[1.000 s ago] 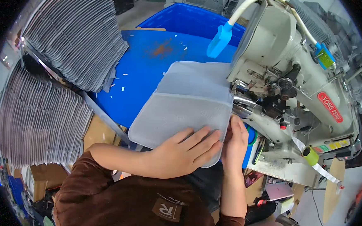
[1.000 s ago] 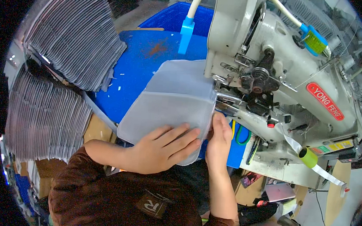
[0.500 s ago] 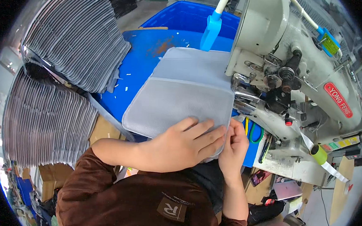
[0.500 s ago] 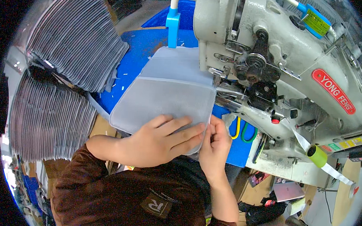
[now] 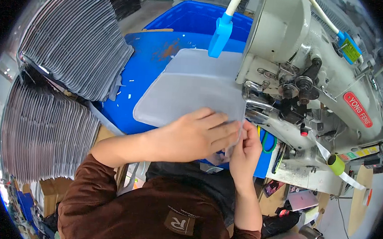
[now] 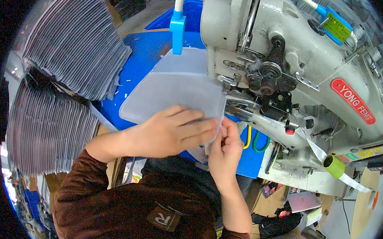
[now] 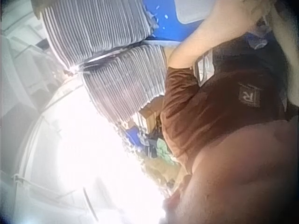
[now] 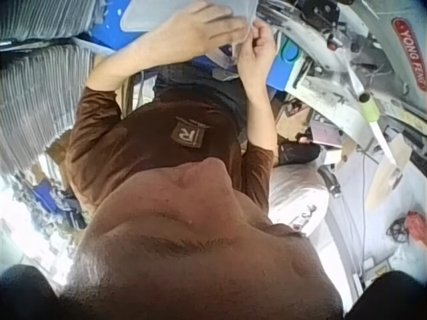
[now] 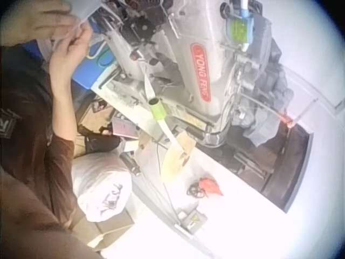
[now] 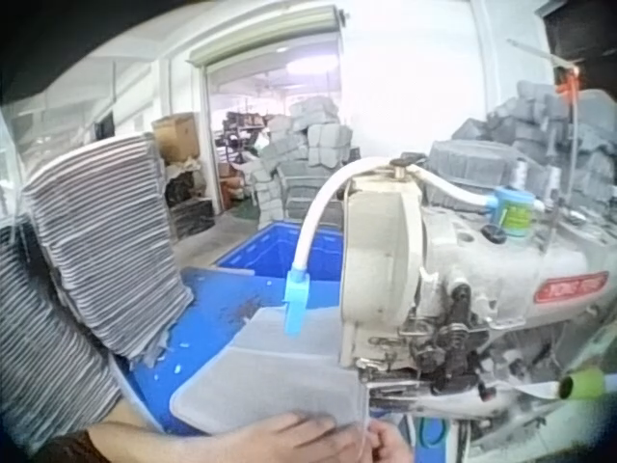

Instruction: Sewing fabric and mesh components together using an industrial sewing machine to assemble pouches.

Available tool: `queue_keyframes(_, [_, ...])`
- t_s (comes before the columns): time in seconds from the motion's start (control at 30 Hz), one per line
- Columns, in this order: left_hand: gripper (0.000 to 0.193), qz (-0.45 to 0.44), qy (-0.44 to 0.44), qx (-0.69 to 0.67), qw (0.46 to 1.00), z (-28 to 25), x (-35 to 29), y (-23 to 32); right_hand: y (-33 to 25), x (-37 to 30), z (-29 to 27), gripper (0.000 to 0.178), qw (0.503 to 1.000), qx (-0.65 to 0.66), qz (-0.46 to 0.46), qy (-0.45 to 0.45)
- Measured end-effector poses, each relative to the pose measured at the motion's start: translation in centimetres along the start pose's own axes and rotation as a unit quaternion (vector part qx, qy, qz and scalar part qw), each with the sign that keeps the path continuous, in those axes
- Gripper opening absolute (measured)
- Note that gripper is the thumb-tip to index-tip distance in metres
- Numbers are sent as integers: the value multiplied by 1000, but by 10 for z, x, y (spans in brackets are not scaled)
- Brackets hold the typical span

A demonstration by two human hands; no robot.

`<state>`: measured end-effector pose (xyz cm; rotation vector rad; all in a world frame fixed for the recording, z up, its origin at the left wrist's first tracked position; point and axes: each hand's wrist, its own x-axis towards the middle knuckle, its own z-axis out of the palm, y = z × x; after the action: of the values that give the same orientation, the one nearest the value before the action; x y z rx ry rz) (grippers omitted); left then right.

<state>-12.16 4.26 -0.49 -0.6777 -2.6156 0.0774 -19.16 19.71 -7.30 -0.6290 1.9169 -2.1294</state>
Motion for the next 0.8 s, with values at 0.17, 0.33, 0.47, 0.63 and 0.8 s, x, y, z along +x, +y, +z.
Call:
queue_keyframes(0.17, [42, 24, 33, 25, 999, 7, 2, -12, -6, 1, 2, 23, 1000, -6, 23, -10])
queue_keyframes(0.33, [35, 44, 12, 6, 999, 5, 6, -27, -5, 5, -3, 27, 999, -40, 14, -30])
queue_keyframes(0.47, [25, 63, 11, -34, 997, 10, 10, -43, -8, 11, -1, 27, 997, -74, 11, -31])
queue_keyframes(0.63, [22, 64, 34, -32, 997, 19, 15, -53, -3, 18, -1, 26, 995, -96, -22, -26])
queue_keyframes(0.8, [45, 76, 96, 5, 992, 41, 7, -59, -11, 21, -3, 24, 986, -166, -6, -27])
